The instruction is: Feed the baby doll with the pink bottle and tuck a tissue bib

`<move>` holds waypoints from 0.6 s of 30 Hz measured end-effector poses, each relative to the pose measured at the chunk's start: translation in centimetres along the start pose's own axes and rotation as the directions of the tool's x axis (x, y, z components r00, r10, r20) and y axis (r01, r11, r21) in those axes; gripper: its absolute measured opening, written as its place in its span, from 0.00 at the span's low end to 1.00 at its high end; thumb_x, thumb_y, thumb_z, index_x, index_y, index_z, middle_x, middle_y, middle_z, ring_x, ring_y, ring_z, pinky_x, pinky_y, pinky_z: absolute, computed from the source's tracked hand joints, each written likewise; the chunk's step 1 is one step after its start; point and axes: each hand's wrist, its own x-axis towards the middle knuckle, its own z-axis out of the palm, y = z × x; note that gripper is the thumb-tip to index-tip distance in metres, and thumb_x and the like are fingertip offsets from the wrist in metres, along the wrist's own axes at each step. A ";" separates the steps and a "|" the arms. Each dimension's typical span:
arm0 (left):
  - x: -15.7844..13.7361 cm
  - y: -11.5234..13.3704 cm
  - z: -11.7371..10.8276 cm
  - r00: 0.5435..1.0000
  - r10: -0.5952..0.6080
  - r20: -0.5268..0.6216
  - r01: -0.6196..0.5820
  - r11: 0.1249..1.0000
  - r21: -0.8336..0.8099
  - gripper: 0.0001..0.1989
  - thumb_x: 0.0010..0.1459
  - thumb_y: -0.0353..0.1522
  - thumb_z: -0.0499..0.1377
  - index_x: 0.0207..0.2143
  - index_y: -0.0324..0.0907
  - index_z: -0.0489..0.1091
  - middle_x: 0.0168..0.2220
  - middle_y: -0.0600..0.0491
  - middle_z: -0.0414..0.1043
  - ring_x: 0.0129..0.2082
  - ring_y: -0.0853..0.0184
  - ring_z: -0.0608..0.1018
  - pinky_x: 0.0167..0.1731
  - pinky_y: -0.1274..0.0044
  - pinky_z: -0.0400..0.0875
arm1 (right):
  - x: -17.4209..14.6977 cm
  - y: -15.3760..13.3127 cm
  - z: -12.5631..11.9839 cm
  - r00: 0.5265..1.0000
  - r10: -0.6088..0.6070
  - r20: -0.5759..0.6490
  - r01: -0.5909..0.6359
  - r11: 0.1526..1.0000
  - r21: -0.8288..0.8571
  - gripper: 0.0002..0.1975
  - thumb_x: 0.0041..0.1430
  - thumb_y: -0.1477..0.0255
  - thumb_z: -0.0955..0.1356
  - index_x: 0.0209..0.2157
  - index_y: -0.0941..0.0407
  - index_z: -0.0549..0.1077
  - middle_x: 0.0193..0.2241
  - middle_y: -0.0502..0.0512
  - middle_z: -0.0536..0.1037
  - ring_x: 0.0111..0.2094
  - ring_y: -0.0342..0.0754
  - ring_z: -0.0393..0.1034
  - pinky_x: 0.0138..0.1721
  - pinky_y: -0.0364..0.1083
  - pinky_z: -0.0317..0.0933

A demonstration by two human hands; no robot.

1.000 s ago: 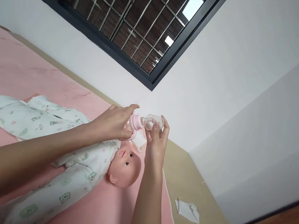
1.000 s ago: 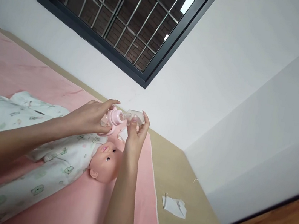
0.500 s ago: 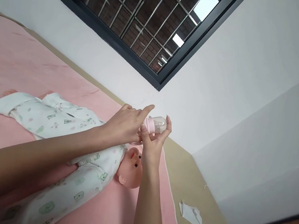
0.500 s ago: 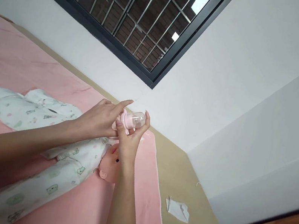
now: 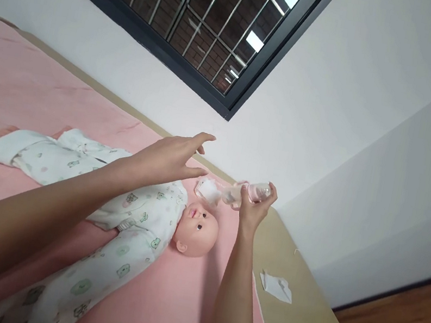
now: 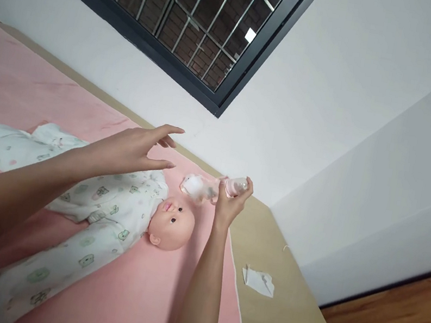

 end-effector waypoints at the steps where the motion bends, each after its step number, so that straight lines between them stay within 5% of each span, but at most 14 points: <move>1: 0.1 -0.2 -0.1 1.000 -0.002 0.012 0.002 1.000 -0.006 0.32 0.58 0.44 0.57 0.62 0.48 0.53 0.52 0.50 0.71 0.51 0.56 0.73 0.45 0.71 0.67 | 0.1 1.4 -0.4 0.999 0.001 -0.033 -0.005 0.995 -0.103 0.36 0.49 0.61 0.70 0.59 0.50 0.58 0.52 0.57 0.69 0.48 0.51 0.68 0.49 0.49 0.61; 8: 0.6 -1.5 -0.4 0.995 -0.045 0.088 0.045 0.999 0.008 0.21 0.57 0.43 0.56 0.51 0.48 0.68 0.45 0.53 0.75 0.46 0.60 0.75 0.43 0.72 0.68 | -1.4 8.6 -2.2 0.986 0.165 -0.026 -0.152 0.821 -0.550 0.32 0.54 0.64 0.66 0.60 0.49 0.60 0.46 0.58 0.72 0.44 0.54 0.70 0.41 0.47 0.61; 18: 1.0 -1.5 -1.0 0.981 -0.118 0.154 0.112 0.993 0.047 0.20 0.56 0.44 0.56 0.49 0.48 0.71 0.43 0.53 0.76 0.42 0.61 0.77 0.36 0.75 0.68 | -1.8 10.3 -2.2 0.975 0.220 0.003 -0.169 0.754 -0.635 0.32 0.55 0.63 0.67 0.61 0.48 0.58 0.45 0.57 0.72 0.43 0.54 0.70 0.37 0.46 0.60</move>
